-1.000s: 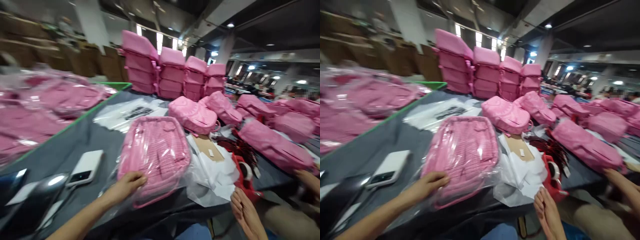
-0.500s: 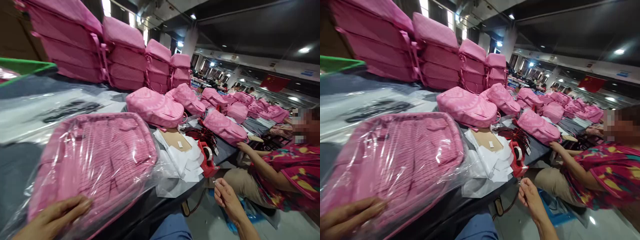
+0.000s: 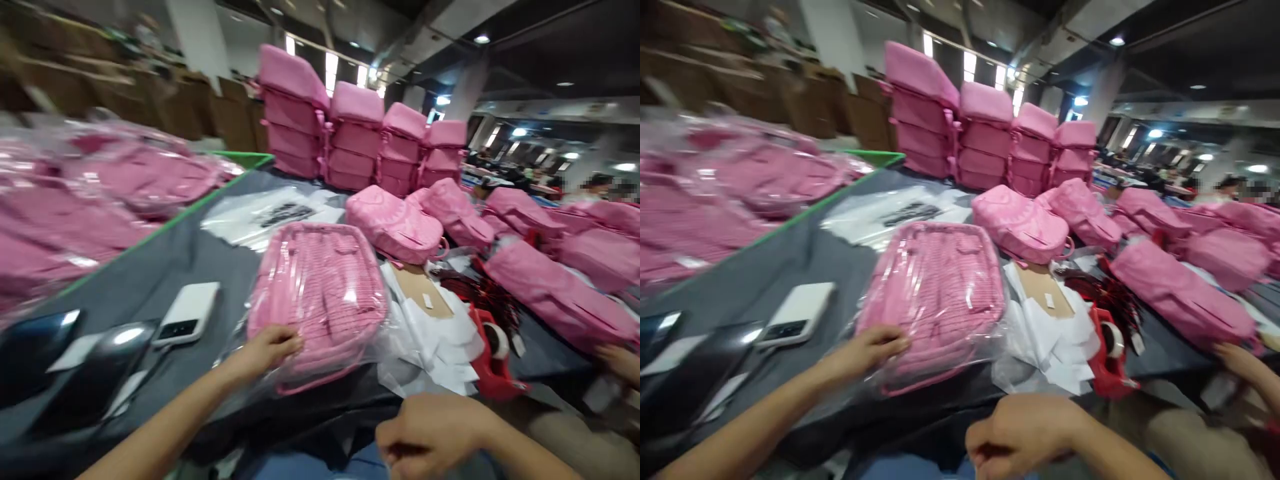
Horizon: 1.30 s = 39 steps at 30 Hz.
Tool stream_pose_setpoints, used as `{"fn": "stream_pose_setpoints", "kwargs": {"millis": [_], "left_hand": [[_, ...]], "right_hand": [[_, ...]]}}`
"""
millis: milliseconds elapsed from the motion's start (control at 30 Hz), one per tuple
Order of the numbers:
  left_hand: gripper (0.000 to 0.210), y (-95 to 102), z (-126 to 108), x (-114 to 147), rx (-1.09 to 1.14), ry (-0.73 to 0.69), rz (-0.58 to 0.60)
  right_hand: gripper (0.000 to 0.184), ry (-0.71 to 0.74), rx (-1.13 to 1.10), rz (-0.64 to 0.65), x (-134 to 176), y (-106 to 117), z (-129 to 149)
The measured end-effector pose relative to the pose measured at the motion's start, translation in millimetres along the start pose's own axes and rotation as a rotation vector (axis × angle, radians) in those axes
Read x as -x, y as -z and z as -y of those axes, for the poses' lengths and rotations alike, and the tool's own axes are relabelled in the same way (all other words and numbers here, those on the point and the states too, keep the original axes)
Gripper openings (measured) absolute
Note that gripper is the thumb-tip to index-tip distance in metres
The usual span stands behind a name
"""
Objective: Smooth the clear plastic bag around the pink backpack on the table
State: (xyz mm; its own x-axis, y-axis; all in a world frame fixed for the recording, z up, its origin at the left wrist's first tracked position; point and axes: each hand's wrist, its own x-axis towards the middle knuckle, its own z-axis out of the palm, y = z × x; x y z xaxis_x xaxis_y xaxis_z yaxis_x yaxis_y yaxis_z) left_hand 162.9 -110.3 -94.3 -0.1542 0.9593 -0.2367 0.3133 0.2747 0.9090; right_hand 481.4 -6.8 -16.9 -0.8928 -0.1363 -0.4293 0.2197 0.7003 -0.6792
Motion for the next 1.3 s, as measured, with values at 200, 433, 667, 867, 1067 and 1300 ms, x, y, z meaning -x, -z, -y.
{"fn": "stream_pose_setpoints", "kwargs": {"millis": [200, 433, 667, 867, 1067, 1300], "left_hand": [[0.067, -2.1, -1.2, -1.0, 0.115, -0.005, 0.002], [0.059, -4.2, 5.5, -2.5, 0.191, -0.054, 0.019], [0.056, -4.4, 11.4, -4.6, 0.202, -0.064, 0.024], [0.056, -6.1, 11.1, -4.9, 0.198, -0.066, 0.010], [0.058, -6.1, 10.5, -4.4, 0.190, -0.061, 0.004], [0.060, -5.7, 12.6, -3.9, 0.193, -0.069, 0.014]], "right_hand": [[0.017, -0.013, 0.754, 0.488, -94.0, 32.5, 34.7], [0.027, -0.196, 0.876, 0.285, -119.2, 123.0, 39.4], [0.027, -0.250, 0.917, 0.285, -120.8, 128.0, 42.1], [0.030, -0.281, 1.023, 0.281, -128.0, 125.6, 51.0], [0.026, -0.292, 1.076, 0.238, -133.4, 126.6, 57.6], [0.021, -0.331, 1.047, 0.184, -150.7, 126.6, 40.6]]}}
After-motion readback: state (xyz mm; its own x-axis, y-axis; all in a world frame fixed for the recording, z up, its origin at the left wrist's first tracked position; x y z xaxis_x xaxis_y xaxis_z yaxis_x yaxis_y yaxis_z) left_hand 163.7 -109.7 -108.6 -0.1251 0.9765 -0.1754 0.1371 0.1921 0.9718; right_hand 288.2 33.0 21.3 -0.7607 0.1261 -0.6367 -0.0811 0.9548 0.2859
